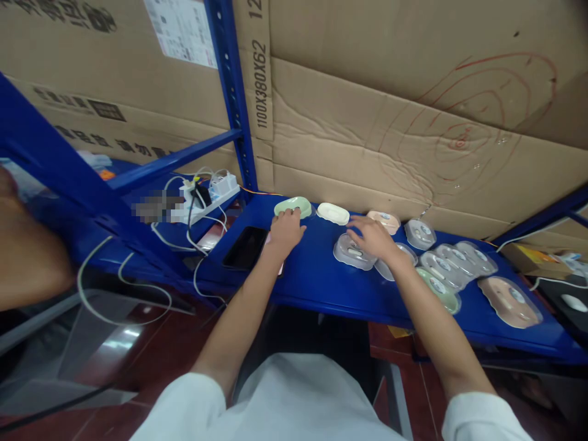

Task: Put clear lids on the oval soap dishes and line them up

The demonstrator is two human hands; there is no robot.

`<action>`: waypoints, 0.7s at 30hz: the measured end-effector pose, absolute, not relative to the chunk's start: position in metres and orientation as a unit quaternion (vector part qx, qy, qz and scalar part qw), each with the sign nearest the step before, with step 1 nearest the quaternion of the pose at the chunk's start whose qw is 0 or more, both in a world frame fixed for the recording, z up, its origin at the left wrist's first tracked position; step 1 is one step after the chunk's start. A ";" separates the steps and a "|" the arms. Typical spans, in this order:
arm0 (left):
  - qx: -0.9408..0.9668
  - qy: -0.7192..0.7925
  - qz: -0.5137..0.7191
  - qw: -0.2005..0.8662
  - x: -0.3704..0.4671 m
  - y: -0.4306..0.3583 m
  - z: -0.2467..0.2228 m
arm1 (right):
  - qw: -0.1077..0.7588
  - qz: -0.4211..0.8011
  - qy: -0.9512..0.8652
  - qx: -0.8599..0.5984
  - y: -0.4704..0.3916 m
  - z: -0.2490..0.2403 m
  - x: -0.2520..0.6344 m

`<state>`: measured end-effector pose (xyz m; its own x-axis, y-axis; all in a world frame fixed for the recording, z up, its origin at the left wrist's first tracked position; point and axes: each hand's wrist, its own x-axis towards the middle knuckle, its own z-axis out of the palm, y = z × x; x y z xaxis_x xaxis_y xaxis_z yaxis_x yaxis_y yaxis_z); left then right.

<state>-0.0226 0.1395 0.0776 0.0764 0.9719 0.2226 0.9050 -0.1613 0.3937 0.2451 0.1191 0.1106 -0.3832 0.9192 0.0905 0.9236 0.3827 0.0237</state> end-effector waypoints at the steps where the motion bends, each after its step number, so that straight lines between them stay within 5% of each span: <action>1: 0.720 0.660 0.203 0.066 -0.023 0.148 0.080 | 0.013 -0.027 -0.825 -0.565 0.140 0.116 0.238; 9: 0.708 0.692 0.137 0.037 -0.019 0.181 0.083 | -0.105 0.011 -0.798 -0.594 0.240 0.097 0.199; 21: 0.745 0.622 0.236 0.057 -0.001 0.162 0.100 | -0.047 0.048 -0.854 -0.517 0.204 0.099 0.213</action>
<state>-0.0011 0.1616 0.1004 0.1156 0.9526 0.2816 0.8990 -0.2208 0.3781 0.2133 0.2039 0.0995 -0.4617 0.8775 -0.1295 0.8865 0.4614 -0.0341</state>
